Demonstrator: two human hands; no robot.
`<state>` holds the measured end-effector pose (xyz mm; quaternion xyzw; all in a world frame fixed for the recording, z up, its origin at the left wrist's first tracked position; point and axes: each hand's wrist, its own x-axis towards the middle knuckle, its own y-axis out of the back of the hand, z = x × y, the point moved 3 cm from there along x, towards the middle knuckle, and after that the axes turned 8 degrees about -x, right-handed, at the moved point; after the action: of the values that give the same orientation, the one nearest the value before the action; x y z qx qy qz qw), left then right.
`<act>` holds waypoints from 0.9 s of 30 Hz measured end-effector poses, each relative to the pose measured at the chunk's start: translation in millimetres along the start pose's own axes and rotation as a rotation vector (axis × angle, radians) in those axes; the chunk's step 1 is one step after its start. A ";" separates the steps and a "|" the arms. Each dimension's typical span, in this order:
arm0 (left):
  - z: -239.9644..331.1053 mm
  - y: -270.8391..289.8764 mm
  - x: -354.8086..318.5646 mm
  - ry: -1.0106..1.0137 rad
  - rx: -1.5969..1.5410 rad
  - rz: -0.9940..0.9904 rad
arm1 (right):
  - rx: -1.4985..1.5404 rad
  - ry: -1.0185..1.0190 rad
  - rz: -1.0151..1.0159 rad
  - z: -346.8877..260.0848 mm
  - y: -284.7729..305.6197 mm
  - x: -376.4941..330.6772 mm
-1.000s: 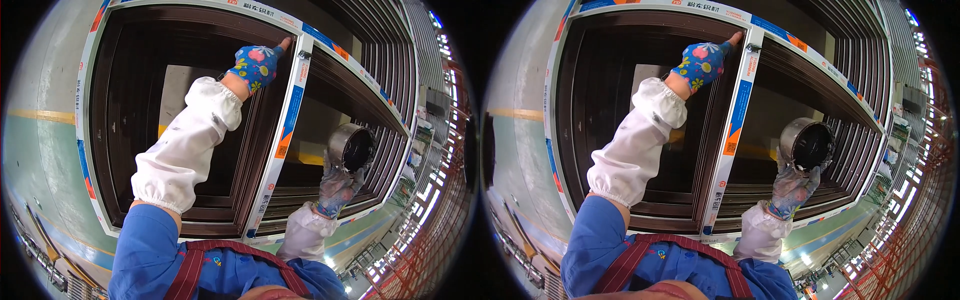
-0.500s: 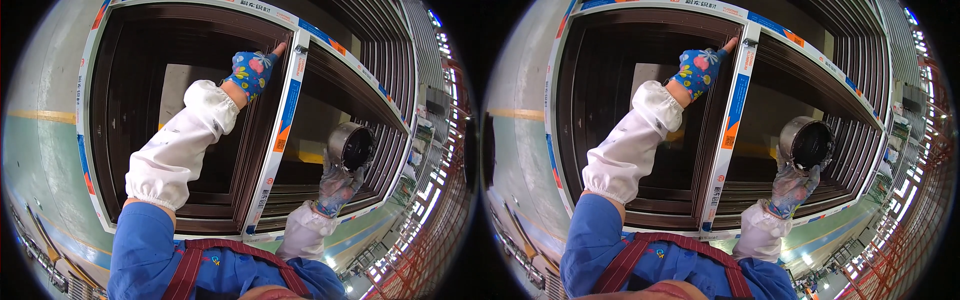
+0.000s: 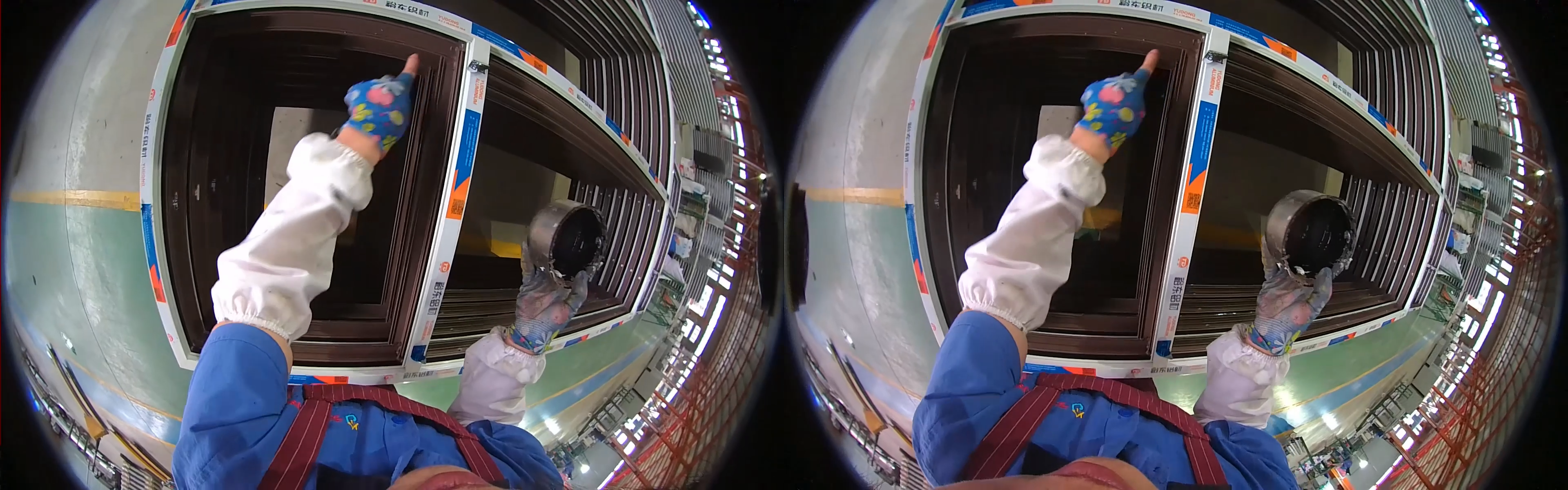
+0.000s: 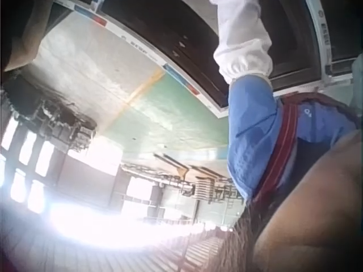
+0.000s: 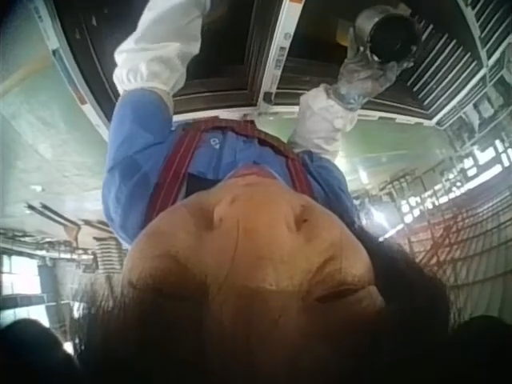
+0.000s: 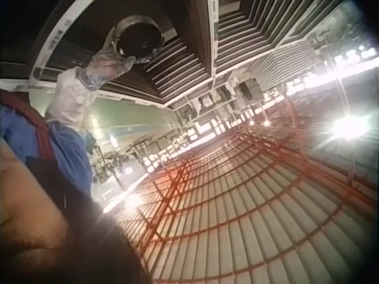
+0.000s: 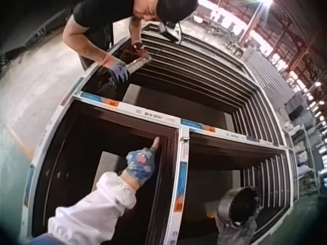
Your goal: Applying a liquid substance or sealant to the inner grooves of stacked metal window frames on a fabrication floor.
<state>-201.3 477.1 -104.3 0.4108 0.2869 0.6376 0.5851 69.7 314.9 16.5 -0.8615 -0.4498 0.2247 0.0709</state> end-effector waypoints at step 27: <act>-54.5 -10.8 -41.4 -0.120 -0.379 -0.234 | -0.086 0.210 -0.043 105.0 -33.9 10.3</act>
<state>-243.6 444.3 -148.4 0.2945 0.1725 0.5824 0.7378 2.2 334.6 -69.2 -0.8727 -0.4676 0.1121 0.0854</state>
